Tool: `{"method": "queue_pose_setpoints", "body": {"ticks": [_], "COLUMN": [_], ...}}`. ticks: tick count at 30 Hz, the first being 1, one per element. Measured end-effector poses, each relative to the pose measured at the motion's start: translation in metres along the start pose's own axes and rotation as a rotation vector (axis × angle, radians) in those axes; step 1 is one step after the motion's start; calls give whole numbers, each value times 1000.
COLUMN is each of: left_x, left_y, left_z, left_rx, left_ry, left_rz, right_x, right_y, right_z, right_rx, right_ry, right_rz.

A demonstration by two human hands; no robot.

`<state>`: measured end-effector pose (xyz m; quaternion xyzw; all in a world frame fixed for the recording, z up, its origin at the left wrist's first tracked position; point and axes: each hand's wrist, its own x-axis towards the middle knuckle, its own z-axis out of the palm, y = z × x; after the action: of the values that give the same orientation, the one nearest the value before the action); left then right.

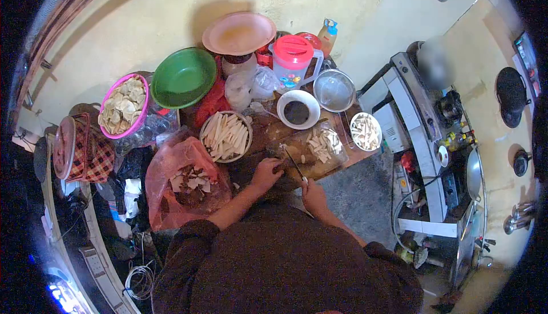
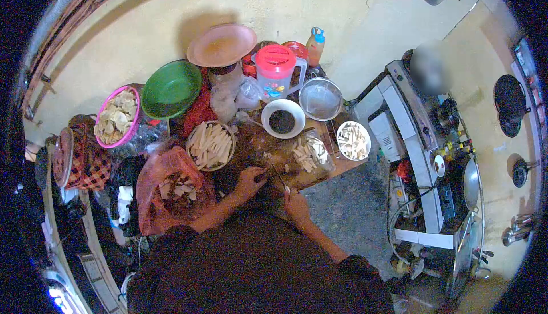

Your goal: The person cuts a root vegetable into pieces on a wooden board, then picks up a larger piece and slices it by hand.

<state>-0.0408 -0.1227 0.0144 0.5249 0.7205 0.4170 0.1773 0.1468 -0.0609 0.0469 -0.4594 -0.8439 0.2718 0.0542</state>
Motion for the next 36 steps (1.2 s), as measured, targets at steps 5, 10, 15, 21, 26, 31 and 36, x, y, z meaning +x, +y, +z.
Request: {"method": "queue_pose_setpoints", "body": {"ticks": [5, 10, 15, 21, 26, 31, 36], "left_x": [1, 3, 9, 10, 3, 8, 9], "left_y": [3, 7, 10, 17, 14, 3, 5], "left_z": [-3, -6, -10, -7, -1, 4, -1], "left_rx": [45, 105, 195, 210, 231, 211, 149], "left_ry": [-23, -14, -89, -205, -96, -170, -34], "left_rz": [-13, 10, -26, -24, -23, -72, 22], "right_x": [2, 9, 20, 35, 28, 16, 21], "right_y": [-12, -8, -14, 8, -8, 23, 18], "right_z": [-12, -6, 2, 32, 11, 17, 13], "right_rx": [71, -5, -48, -20, -22, -74, -29], "right_ry": [-60, -124, -187, -237, -209, -267, -247], "right_rz": [14, 51, 125, 8, 48, 135, 145]}}
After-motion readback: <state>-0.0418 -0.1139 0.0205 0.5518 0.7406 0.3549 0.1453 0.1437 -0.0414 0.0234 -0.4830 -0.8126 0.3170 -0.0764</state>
